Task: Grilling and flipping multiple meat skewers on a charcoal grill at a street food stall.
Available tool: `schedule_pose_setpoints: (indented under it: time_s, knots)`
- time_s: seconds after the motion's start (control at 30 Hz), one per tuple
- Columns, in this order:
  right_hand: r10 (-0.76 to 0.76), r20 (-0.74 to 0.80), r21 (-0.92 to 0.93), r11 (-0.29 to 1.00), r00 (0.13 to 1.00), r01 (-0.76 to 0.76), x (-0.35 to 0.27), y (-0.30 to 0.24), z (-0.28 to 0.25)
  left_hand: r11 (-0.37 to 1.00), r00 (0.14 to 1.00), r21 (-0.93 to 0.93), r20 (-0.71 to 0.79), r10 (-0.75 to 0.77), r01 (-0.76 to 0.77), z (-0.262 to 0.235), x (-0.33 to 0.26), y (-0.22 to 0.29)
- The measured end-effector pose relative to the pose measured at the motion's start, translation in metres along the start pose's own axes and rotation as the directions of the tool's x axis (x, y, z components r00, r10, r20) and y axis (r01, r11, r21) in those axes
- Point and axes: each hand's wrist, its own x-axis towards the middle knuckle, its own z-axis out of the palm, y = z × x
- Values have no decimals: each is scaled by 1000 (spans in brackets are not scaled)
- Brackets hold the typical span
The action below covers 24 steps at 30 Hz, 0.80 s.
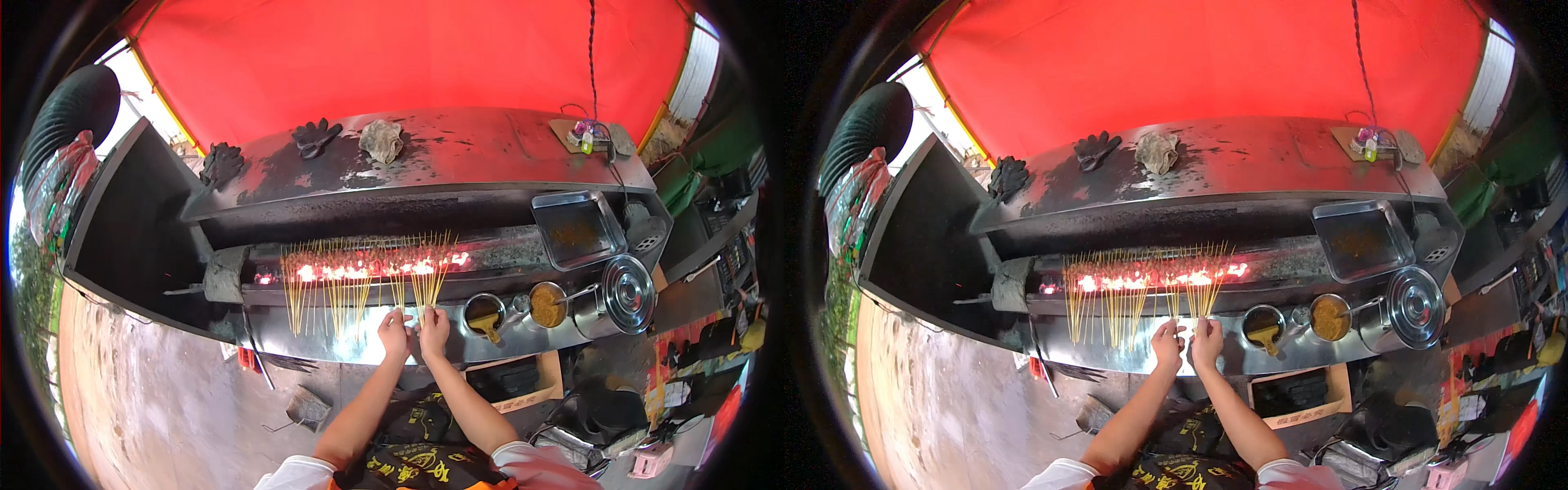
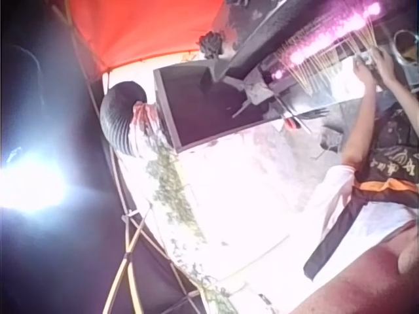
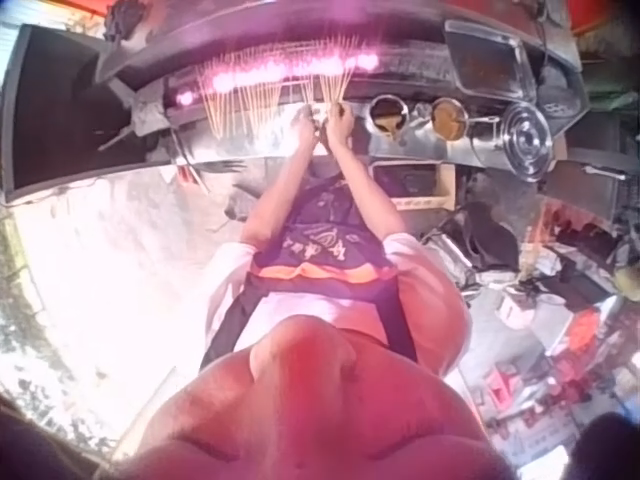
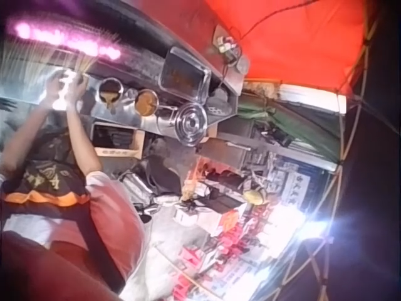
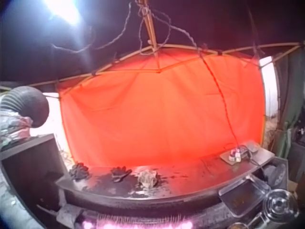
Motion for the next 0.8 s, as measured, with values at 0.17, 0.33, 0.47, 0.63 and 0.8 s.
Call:
schedule_pose_setpoints:
  time_s: [0.17, 0.33, 0.47, 0.63, 0.8]
  knots:
    - [-158, -28, -243, 959, 987, 146, 2, 4, -8, 997, 994, -8, 80, -70, 71, 0, 8, 10]
    - [-624, 68, -395, 700, 779, 595, -30, -42, -2, 969, 970, -60, 60, -236, 239, -17, -15, 14]
    - [-387, 481, -467, 647, 787, 603, -48, -54, 2, 926, 926, 27, 24, -376, 376, -56, -41, 12]
    - [-66, 575, -733, 400, 815, 550, -43, -42, 13, 986, 987, -68, -39, -157, 154, -71, -28, 14]
    - [112, 525, -783, 452, 843, 428, -30, -34, 16, 984, 985, -56, -24, -172, 171, -65, -33, 13]
